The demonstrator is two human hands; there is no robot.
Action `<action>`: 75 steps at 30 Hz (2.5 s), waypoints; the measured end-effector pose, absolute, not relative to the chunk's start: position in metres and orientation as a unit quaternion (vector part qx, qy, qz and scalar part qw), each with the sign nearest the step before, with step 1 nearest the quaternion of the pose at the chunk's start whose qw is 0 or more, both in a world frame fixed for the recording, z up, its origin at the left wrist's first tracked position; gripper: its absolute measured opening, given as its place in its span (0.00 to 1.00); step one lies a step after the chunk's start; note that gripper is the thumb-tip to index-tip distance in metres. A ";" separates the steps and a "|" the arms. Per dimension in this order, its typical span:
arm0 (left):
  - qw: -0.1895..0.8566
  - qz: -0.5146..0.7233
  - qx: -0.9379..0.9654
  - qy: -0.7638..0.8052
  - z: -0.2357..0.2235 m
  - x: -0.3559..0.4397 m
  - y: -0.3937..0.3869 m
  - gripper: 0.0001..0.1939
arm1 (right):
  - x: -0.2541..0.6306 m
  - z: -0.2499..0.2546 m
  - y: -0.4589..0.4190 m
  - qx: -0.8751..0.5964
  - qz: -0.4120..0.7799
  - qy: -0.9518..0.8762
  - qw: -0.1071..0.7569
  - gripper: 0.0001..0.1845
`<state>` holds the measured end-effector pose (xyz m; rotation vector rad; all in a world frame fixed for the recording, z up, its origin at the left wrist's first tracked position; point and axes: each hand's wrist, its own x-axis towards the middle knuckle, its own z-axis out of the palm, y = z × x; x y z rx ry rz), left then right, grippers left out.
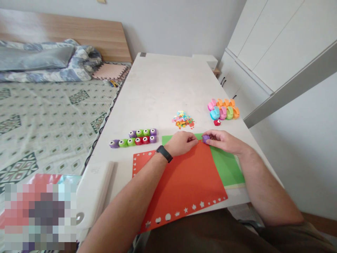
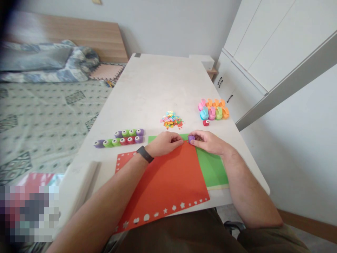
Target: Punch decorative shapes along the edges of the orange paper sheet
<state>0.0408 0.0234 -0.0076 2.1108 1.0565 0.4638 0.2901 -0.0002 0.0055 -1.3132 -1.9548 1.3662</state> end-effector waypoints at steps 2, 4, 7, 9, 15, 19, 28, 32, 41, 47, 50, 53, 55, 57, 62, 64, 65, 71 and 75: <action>0.360 0.182 0.820 0.407 -0.008 0.041 0.023 0.15 | 0.290 0.005 0.000 -0.470 0.498 -0.699 0.205 0.24; 0.361 0.183 0.820 0.406 -0.008 0.041 0.023 0.15 | 0.291 0.004 0.000 -0.469 0.502 -0.696 0.207 0.24; 0.361 0.178 0.818 0.410 -0.008 0.041 0.023 0.15 | 0.291 0.003 0.001 -0.471 0.504 -0.693 0.209 0.23; 0.361 0.175 0.818 0.412 -0.007 0.041 0.023 0.15 | 0.292 0.002 0.001 -0.471 0.507 -0.690 0.210 0.23; 0.357 0.173 0.822 0.408 -0.007 0.042 0.023 0.16 | 0.292 0.000 0.002 -0.472 0.512 -0.685 0.214 0.24; 0.358 0.175 0.822 0.407 -0.008 0.041 0.023 0.16 | 0.292 -0.001 0.002 -0.474 0.505 -0.687 0.219 0.23; 0.359 0.178 0.822 0.405 -0.009 0.042 0.024 0.16 | 0.291 -0.002 0.002 -0.479 0.467 -0.714 0.207 0.21; 0.363 0.177 0.820 0.406 -0.009 0.042 0.024 0.16 | 0.289 -0.005 0.002 -0.487 0.452 -0.718 0.208 0.20; 0.364 0.173 0.821 0.404 -0.009 0.042 0.024 0.16 | 0.287 -0.002 0.001 -0.491 0.448 -0.718 0.206 0.17; 0.361 0.179 0.820 0.407 -0.008 0.042 0.024 0.15 | 0.287 -0.002 0.001 -0.496 0.448 -0.714 0.208 0.16; 0.360 0.178 0.821 0.407 -0.008 0.042 0.023 0.15 | 0.287 -0.003 0.001 -0.498 0.446 -0.714 0.206 0.16; 0.359 0.177 0.821 0.406 -0.008 0.042 0.023 0.15 | 0.287 -0.004 0.001 -0.498 0.445 -0.715 0.206 0.15; 0.360 0.177 0.821 0.405 -0.008 0.042 0.023 0.15 | 0.287 -0.005 0.001 -0.500 0.440 -0.717 0.207 0.15; 0.360 0.176 0.821 0.406 -0.008 0.042 0.023 0.15 | 0.287 -0.006 0.001 -0.502 0.435 -0.719 0.207 0.15; 0.348 0.174 0.824 0.412 -0.009 0.044 0.022 0.15 | 0.287 -0.007 0.001 -0.506 0.433 -0.718 0.200 0.14; 0.345 0.173 0.824 0.415 -0.009 0.045 0.022 0.15 | 0.287 -0.007 0.001 -0.507 0.434 -0.718 0.199 0.14; 0.346 0.172 0.823 0.416 -0.009 0.045 0.022 0.15 | 0.286 -0.006 0.001 -0.507 0.433 -0.718 0.199 0.14; 0.363 0.178 0.821 0.403 -0.006 0.046 0.020 0.16 | 0.285 -0.005 0.000 -0.507 0.430 -0.721 0.196 0.13; 0.358 0.187 0.817 0.411 -0.004 0.051 0.016 0.21 | 0.283 -0.006 -0.001 -0.507 0.431 -0.718 0.204 0.14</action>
